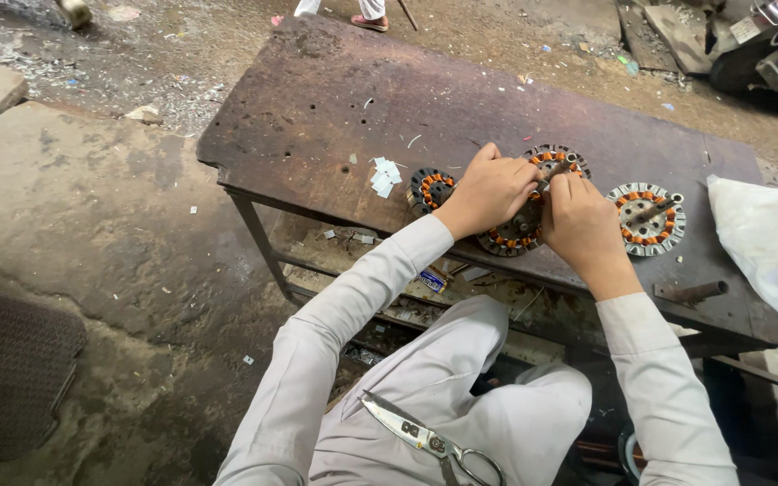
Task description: The person sits on the floor and uses shears to cut small white strips, then inserts them into slots on circular motor stator components. The person handles multiple stators, placing them on the table and adjusting their positions.
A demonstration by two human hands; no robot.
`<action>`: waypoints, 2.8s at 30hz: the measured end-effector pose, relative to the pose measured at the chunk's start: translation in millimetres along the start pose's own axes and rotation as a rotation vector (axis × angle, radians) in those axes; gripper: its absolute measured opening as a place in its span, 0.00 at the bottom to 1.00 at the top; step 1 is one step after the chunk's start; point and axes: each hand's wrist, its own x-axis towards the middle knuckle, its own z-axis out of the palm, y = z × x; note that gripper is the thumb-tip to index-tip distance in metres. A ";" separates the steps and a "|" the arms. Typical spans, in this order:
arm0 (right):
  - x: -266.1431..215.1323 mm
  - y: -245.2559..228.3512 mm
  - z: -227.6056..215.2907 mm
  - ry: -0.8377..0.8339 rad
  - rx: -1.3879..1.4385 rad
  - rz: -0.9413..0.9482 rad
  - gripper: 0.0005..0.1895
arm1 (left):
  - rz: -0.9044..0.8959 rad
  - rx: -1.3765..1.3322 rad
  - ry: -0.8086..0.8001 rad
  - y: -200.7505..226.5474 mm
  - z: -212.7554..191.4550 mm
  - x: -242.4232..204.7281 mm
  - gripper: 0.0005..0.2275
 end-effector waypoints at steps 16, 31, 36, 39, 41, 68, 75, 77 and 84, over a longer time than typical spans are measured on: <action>-11.2 -7.4 13.9 0.093 0.304 0.269 0.05 | 0.015 0.029 0.014 -1.4 6.1 -1.8 0.05; -21.3 -12.0 36.2 0.253 0.406 0.246 0.04 | -0.016 0.004 0.015 -2.3 3.6 -2.3 0.05; -27.4 -0.7 39.3 0.241 0.484 0.326 0.05 | -0.075 -0.036 -0.056 -5.0 9.6 0.8 0.05; -35.9 0.8 40.7 0.346 0.400 0.299 0.13 | -0.169 -0.022 -0.168 -9.6 15.8 8.9 0.09; -37.8 3.7 47.8 0.296 0.904 0.544 0.14 | -0.199 0.015 -0.203 -10.7 24.7 17.1 0.11; -39.9 -15.6 97.7 0.503 1.478 0.698 0.11 | -0.412 -0.466 -0.122 -4.0 31.9 6.5 0.11; -38.5 -17.0 105.8 0.554 1.408 0.728 0.09 | -0.499 -0.464 -0.112 2.6 32.4 9.0 0.13; -38.8 -16.1 106.6 0.545 1.395 0.736 0.09 | -0.500 -0.452 -0.115 1.5 34.2 6.6 0.13; -41.6 -14.6 108.4 0.542 1.370 0.709 0.09 | -0.405 -0.371 -0.166 -5.9 42.8 0.7 0.13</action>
